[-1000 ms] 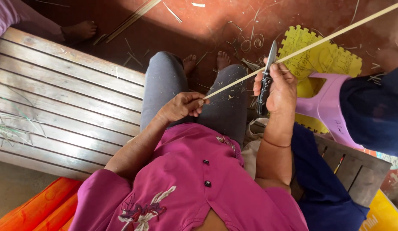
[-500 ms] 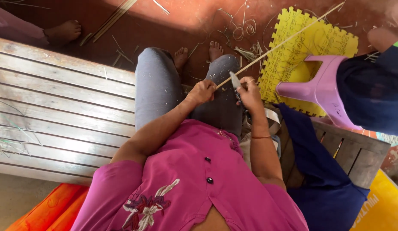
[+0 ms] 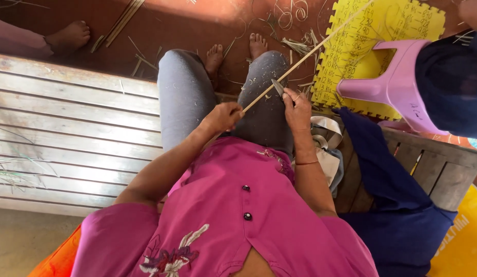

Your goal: Shaving and smoothing thin bamboo strips and poles using a small hand knife for craft work.

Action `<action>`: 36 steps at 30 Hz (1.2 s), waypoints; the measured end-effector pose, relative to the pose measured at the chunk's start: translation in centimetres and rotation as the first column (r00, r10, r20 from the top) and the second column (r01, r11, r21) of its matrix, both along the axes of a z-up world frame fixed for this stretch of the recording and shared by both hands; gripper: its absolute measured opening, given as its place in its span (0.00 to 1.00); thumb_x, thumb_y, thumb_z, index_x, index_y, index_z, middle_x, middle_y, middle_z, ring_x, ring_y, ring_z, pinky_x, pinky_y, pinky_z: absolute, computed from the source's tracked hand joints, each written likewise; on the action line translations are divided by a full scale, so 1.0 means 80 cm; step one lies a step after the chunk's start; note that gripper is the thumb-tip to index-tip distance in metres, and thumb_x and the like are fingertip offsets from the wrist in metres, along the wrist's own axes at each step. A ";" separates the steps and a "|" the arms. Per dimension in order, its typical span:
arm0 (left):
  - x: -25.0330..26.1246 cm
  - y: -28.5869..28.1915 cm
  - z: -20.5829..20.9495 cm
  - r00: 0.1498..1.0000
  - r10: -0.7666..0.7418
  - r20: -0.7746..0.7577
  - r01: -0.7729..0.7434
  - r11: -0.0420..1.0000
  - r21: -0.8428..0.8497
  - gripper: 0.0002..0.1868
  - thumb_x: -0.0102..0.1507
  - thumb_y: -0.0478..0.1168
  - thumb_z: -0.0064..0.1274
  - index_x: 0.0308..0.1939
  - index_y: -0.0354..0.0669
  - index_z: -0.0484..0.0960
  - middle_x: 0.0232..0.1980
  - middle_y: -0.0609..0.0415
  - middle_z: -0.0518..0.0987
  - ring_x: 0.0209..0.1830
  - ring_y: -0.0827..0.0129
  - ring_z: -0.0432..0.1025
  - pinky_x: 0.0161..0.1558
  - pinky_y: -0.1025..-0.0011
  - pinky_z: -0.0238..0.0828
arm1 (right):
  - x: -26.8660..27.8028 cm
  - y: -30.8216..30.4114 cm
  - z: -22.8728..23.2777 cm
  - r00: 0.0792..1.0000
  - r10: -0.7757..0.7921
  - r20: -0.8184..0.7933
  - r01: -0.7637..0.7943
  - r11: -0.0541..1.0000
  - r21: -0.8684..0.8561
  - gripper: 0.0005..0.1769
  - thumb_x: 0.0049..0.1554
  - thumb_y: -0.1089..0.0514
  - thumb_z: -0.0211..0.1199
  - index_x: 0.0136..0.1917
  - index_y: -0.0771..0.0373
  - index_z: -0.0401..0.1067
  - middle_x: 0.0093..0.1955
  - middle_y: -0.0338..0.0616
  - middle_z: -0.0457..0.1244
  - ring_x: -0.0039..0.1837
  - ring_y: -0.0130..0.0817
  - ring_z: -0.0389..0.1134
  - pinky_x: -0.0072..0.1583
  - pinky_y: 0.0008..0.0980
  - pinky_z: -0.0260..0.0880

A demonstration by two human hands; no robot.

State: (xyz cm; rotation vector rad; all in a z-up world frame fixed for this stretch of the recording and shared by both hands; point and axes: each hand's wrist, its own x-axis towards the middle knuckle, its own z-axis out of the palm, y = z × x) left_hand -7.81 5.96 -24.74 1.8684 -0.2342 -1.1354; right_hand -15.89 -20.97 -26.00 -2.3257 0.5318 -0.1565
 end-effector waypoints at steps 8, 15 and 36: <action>0.017 -0.041 -0.053 0.993 0.084 0.082 -0.083 0.996 -0.011 0.13 0.65 0.47 0.52 0.43 0.43 0.87 0.23 0.48 0.80 0.21 0.64 0.79 0.29 0.65 0.79 | -0.006 0.001 -0.019 0.976 0.142 0.167 -0.123 0.986 -0.116 0.17 0.64 0.47 0.67 0.64 0.51 0.79 0.51 0.51 0.63 0.56 0.54 0.69 0.58 0.47 0.72; 0.035 -0.119 -0.087 0.975 0.035 0.220 -0.092 0.962 0.258 0.17 0.61 0.57 0.50 0.42 0.55 0.88 0.39 0.45 0.85 0.44 0.46 0.81 0.49 0.52 0.79 | 0.010 0.026 -0.007 0.979 0.116 0.167 -0.077 0.972 -0.221 0.15 0.61 0.49 0.68 0.60 0.52 0.81 0.49 0.48 0.64 0.52 0.51 0.71 0.54 0.45 0.74; -0.026 0.056 0.049 0.976 0.081 0.201 -0.083 0.997 0.004 0.10 0.64 0.47 0.55 0.36 0.47 0.85 0.26 0.50 0.82 0.33 0.52 0.79 0.40 0.55 0.76 | 0.015 0.020 -0.043 0.988 0.080 0.135 -0.054 0.980 -0.190 0.13 0.61 0.47 0.69 0.58 0.49 0.82 0.46 0.43 0.64 0.49 0.47 0.72 0.52 0.42 0.75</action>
